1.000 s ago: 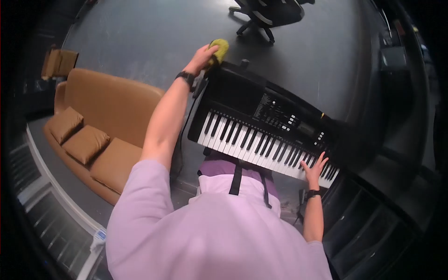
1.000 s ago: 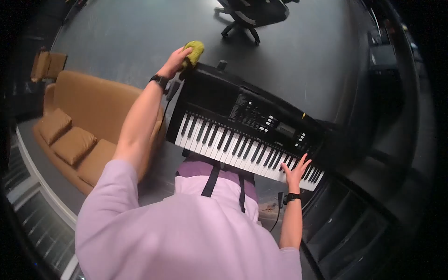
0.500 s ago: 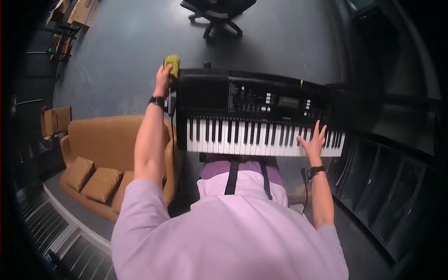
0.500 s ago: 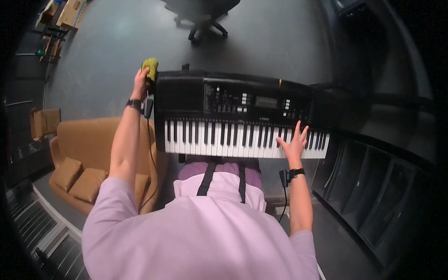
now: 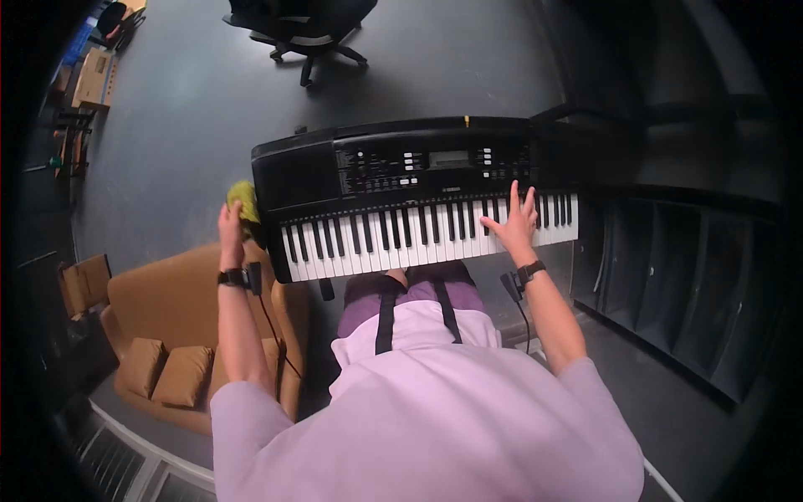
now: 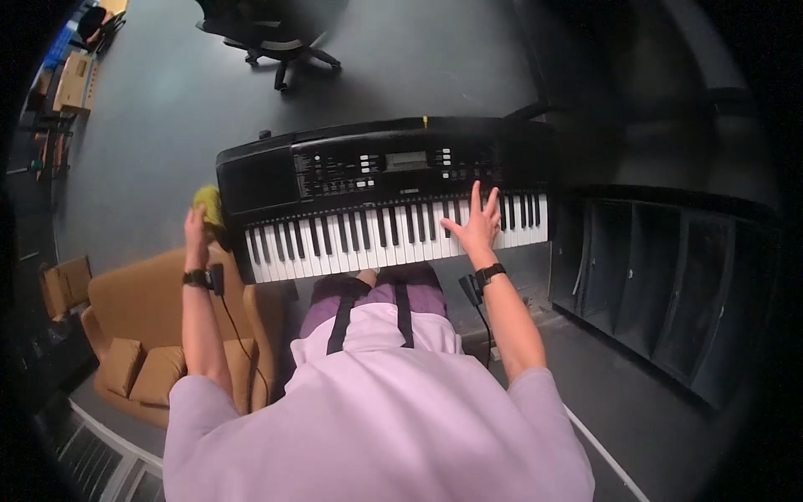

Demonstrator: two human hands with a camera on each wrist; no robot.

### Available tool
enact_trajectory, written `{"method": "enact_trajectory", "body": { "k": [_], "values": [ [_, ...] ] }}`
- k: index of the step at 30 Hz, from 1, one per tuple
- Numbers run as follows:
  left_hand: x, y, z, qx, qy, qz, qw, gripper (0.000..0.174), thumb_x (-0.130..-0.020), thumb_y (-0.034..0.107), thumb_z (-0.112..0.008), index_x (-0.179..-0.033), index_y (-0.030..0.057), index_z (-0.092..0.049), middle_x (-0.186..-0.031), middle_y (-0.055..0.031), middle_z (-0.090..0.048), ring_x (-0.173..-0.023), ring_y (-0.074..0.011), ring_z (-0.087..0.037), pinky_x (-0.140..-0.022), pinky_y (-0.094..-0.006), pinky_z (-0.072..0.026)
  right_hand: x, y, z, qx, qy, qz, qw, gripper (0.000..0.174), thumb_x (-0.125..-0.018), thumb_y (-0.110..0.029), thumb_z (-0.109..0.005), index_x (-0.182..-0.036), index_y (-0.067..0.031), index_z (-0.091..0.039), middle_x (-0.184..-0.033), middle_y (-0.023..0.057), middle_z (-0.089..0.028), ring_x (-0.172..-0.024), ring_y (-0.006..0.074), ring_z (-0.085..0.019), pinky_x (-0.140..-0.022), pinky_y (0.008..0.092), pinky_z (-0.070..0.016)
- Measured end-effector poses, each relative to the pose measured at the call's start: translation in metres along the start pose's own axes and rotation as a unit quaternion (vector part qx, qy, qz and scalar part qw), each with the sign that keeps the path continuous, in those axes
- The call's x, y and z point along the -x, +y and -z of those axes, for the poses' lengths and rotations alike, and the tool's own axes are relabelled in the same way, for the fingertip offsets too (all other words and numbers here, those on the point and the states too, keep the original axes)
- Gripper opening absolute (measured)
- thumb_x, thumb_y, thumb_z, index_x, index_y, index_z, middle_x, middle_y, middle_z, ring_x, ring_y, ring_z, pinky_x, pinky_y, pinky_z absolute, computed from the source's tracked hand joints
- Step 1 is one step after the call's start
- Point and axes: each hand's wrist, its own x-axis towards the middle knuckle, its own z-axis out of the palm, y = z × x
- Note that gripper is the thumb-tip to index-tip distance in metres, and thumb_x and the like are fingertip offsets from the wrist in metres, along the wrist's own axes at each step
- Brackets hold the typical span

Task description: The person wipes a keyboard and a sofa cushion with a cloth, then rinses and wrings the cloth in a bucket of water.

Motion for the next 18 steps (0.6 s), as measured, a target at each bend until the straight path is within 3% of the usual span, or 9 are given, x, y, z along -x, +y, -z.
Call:
{"method": "enact_trajectory", "body": {
  "k": [4,6,8,9,10,12,14,16,18],
  "values": [
    [-0.065,0.095,-0.027,-0.034,-0.010,-0.159,0.987,0.040,-0.108,0.038,-0.067,-0.130,0.0047,-0.071,-0.113,-0.0064,-0.073,-0.102,-0.0176,-0.067,-0.089,-0.0346,-0.0543,0.001,-0.006,0.005,0.027,-0.014,-0.007,1.000,0.135,-0.074,-0.058,-0.094,-0.177,-0.0386,-0.009,-0.182,0.0230,-0.008,-0.150,0.0504,-0.039,-0.115,0.0636,-0.0446],
    [-0.096,0.120,-0.059,-0.185,-0.031,-0.202,0.961,0.046,-0.102,0.043,-0.071,-0.127,0.0045,-0.074,-0.112,-0.0135,-0.076,-0.102,-0.0236,-0.071,-0.091,-0.0387,-0.0552,0.001,-0.005,0.004,0.055,-0.012,-0.004,0.998,0.136,-0.074,-0.064,-0.093,-0.177,-0.0384,-0.008,-0.181,0.0231,-0.009,-0.149,0.0496,-0.040,-0.113,0.0606,-0.0474],
    [-0.077,0.133,-0.115,-0.323,-0.079,-0.096,0.938,0.052,-0.095,0.047,-0.073,-0.127,0.0056,-0.077,-0.111,-0.0205,-0.078,-0.099,-0.0325,-0.075,-0.093,-0.0459,-0.0568,0.001,-0.010,0.010,0.063,-0.026,-0.011,0.998,0.135,-0.074,-0.065,-0.092,-0.177,-0.0377,-0.010,-0.181,0.0234,-0.010,-0.148,0.0494,-0.042,-0.112,0.0607,-0.0479],
    [-0.066,0.130,-0.144,-0.465,-0.043,-0.194,0.863,0.054,-0.093,0.047,-0.074,-0.128,0.0072,-0.078,-0.112,-0.0208,-0.078,-0.100,-0.0357,-0.074,-0.096,-0.0483,-0.0565,0.001,-0.009,0.011,0.057,-0.027,-0.007,0.998,0.135,-0.074,-0.065,-0.092,-0.177,-0.0377,-0.010,-0.181,0.0234,-0.010,-0.148,0.0494,-0.042,-0.112,0.0607,-0.0479],
    [-0.056,0.129,-0.174,-0.592,-0.006,-0.285,0.754,0.055,-0.091,0.048,-0.074,-0.130,0.0087,-0.078,-0.113,-0.0210,-0.079,-0.101,-0.0389,-0.074,-0.099,-0.0507,-0.0561,0.003,-0.008,0.010,0.062,-0.016,0.000,0.998,0.134,-0.074,-0.066,-0.091,-0.177,-0.0371,-0.011,-0.181,0.0238,-0.011,-0.146,0.0492,-0.043,-0.111,0.0606,-0.0485],
    [-0.026,0.148,-0.237,-0.513,-0.119,-0.230,0.818,0.054,-0.090,0.039,-0.077,-0.133,0.0066,-0.077,-0.125,-0.0211,-0.075,-0.115,-0.0422,-0.068,-0.107,-0.0503,-0.0529,-0.002,-0.009,0.010,0.055,-0.007,0.004,0.998,0.133,-0.074,-0.067,-0.091,-0.177,-0.0365,-0.012,-0.180,0.0242,-0.012,-0.143,0.0489,-0.045,-0.109,0.0604,-0.0490],
    [0.019,0.160,-0.306,-0.489,-0.157,-0.329,0.793,0.048,-0.090,0.039,-0.076,-0.127,0.0075,-0.079,-0.124,-0.0193,-0.072,-0.121,-0.0430,-0.062,-0.109,-0.0501,-0.0508,0.001,-0.007,0.014,0.059,-0.005,0.014,0.998,0.133,-0.073,-0.069,-0.090,-0.177,-0.0354,-0.014,-0.179,0.0251,-0.015,-0.140,0.0480,-0.047,-0.107,0.0600,-0.0494],
    [0.050,0.173,-0.379,-0.506,-0.202,-0.363,0.756,0.042,-0.091,0.038,-0.076,-0.121,0.0093,-0.080,-0.124,-0.0181,-0.070,-0.124,-0.0419,-0.060,-0.109,-0.0496,-0.0516,0.002,-0.003,0.015,0.062,0.008,0.034,0.997,0.131,-0.073,-0.073,-0.087,-0.177,-0.0336,-0.017,-0.177,0.0264,-0.019,-0.135,0.0473,-0.048,-0.106,0.0591,-0.0496],
    [0.064,0.174,-0.433,-0.510,-0.218,-0.397,0.731,0.044,-0.090,0.040,-0.078,-0.124,0.0133,-0.082,-0.123,-0.0171,-0.070,-0.124,-0.0406,-0.062,-0.107,-0.0507,-0.0542,0.000,0.004,0.016,0.057,0.006,0.047,0.997,0.129,-0.074,-0.075,-0.085,-0.177,-0.0325,-0.019,-0.176,0.0271,-0.020,-0.134,0.0469,-0.048,-0.106,0.0582,-0.0500]
  ]
}}
